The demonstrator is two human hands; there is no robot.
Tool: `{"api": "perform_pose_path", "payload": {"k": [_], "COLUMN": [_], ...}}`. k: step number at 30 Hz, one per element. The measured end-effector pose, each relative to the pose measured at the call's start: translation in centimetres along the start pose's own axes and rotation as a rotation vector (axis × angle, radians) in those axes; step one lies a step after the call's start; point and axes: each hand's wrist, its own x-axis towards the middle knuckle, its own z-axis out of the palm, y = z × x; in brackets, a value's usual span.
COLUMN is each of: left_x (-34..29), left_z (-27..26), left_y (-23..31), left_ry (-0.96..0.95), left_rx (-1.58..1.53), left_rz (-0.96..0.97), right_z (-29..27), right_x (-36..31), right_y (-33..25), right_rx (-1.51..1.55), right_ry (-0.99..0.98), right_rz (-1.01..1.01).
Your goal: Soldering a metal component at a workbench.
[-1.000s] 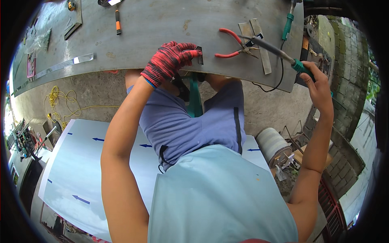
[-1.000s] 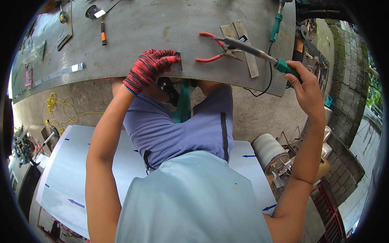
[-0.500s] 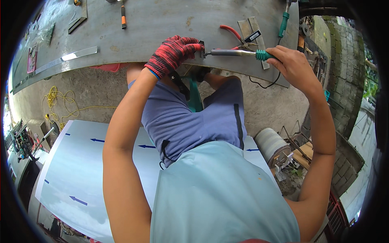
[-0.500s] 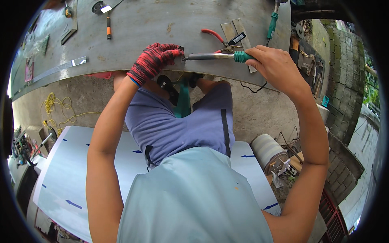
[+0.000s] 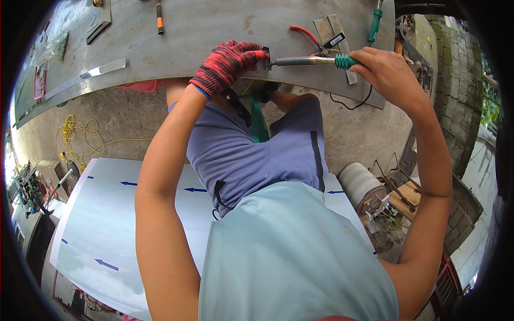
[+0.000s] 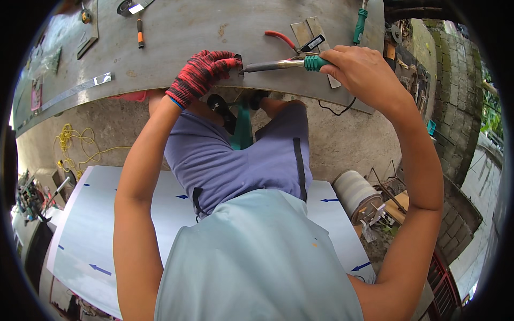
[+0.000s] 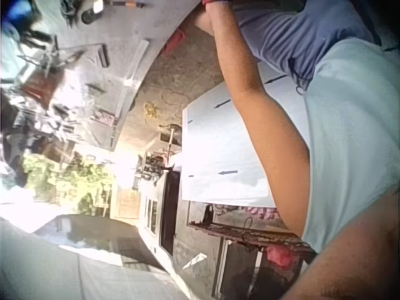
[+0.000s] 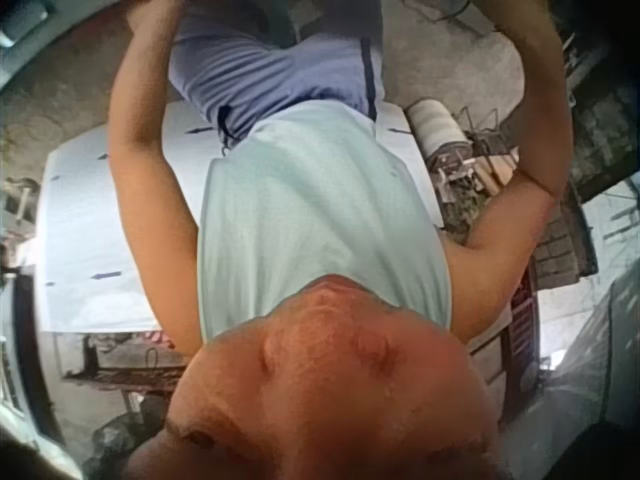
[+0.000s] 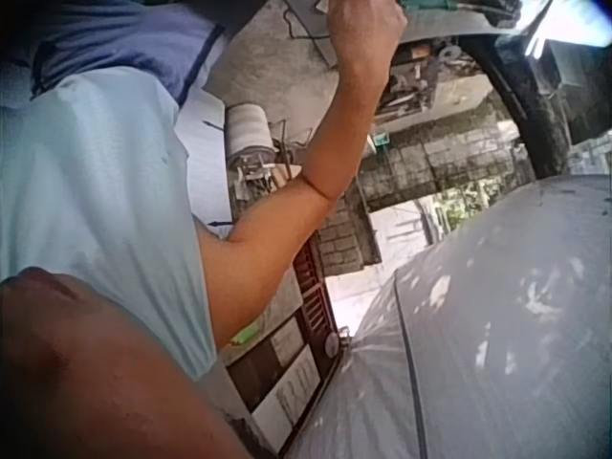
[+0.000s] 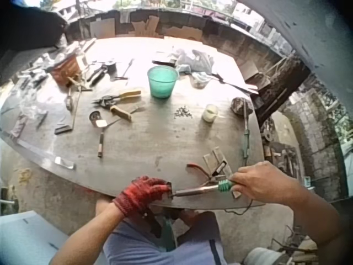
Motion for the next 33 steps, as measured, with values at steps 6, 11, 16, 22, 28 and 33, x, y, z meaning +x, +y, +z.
{"api": "perform_pose_path", "payload": {"k": [6,11,16,22,28,33], "left_x": [-0.3,-0.3,0.4,-0.6,-0.7,-0.7], "left_z": [0.1,-0.3,-0.2,-0.4,-0.6,-0.5], "left_y": [-0.5,-0.5,-0.6,-0.4,0.3,0.4], "left_ry": [-0.019,-0.124,-0.079,0.025,-0.012,-0.004], "left_rx": [-0.097,-0.085,-0.05,0.02,0.056,0.086], "left_rz": [-0.002,-0.074,-0.014,0.028,0.018,-0.005], "right_z": [0.1,0.5,0.0,-0.9,4.1,11.6], "right_x": [-0.1,-0.1,-0.8,-3.4,-4.0,0.7], "right_y": [0.0,0.4,0.5,4.1,13.2,22.7], "right_rx": [0.005,0.009,0.037,0.313,0.621,0.489], "right_ry": [0.02,0.025,-0.029,0.19,0.856,0.926], "right_rz": [-0.017,-0.012,0.027,0.195,0.685,0.88]}}
